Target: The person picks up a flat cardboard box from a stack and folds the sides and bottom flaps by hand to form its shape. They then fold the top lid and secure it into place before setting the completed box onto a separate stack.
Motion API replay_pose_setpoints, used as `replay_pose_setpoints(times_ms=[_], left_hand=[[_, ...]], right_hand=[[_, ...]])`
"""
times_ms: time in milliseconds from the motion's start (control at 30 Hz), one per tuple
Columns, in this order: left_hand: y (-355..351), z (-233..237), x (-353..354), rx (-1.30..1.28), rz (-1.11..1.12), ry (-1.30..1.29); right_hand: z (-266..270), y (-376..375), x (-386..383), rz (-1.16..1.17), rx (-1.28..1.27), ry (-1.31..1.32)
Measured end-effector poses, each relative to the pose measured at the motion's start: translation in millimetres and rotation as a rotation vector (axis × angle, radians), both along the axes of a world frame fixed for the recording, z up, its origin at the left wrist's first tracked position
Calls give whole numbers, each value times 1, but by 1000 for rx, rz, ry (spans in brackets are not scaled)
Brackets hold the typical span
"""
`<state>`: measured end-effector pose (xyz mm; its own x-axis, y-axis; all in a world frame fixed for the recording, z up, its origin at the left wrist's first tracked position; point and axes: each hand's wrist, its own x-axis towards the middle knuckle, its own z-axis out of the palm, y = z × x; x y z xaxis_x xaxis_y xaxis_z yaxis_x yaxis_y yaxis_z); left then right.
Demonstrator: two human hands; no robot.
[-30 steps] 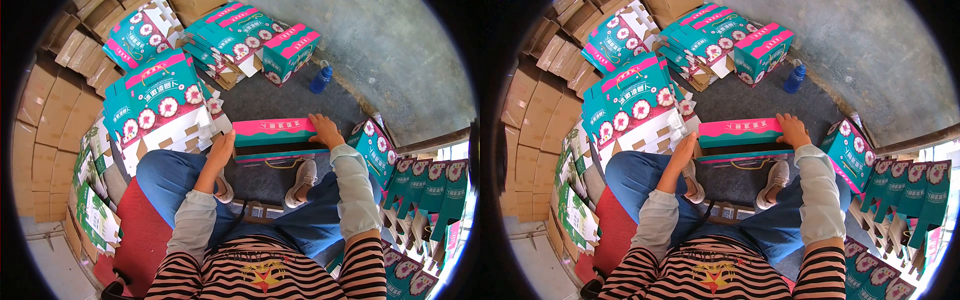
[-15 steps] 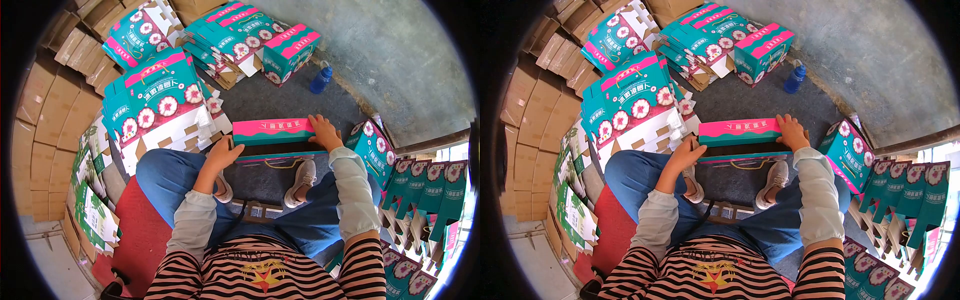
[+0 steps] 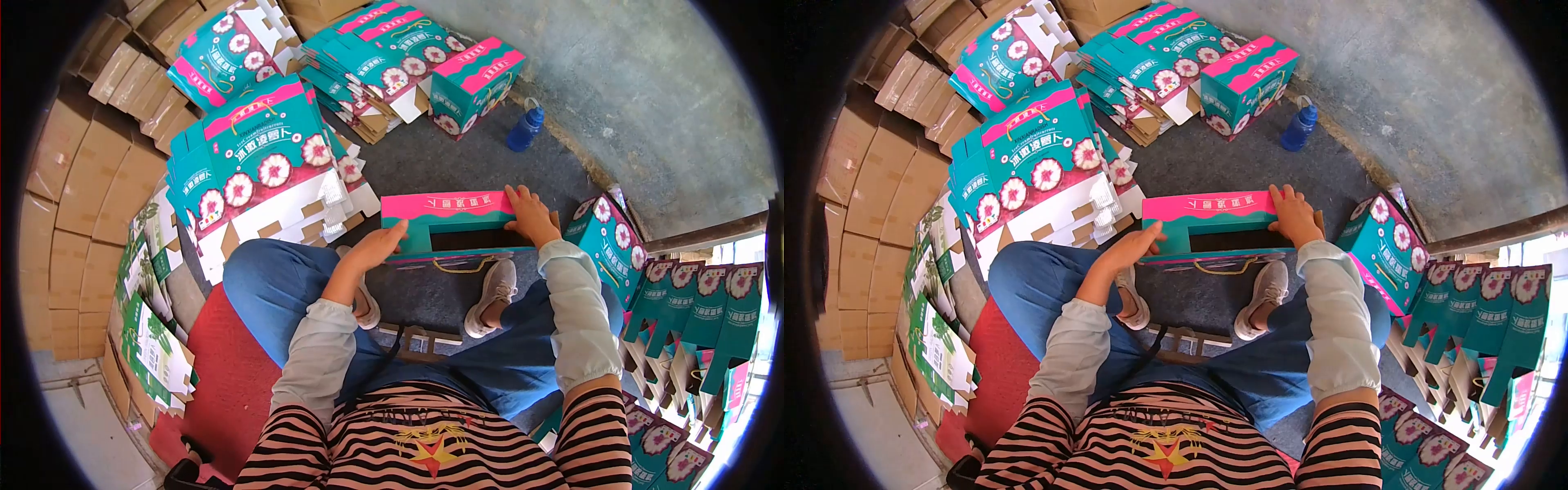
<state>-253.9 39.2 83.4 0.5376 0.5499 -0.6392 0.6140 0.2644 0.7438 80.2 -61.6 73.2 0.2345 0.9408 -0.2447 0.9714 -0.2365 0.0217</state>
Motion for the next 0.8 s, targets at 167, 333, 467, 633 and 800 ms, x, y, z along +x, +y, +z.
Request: replay_pose_setpoints(times_ms=[167,333,467,633,800], left_hand=[[10,-37,5,515,-258,2],[7,-41,10,796,-396,101],[8,-46,10,840,-428,98],[9,-43,12,809,-460,165],[10,-45,12,805,-450,139]], right_hand=[[2,0,-1,-7,-15,8],[0,0,0,11,-13,-6],[22,1,-4,54,-42,-137],[33,-3,18,-269,-40,-176],[32,-16,21,-208,-71,318]])
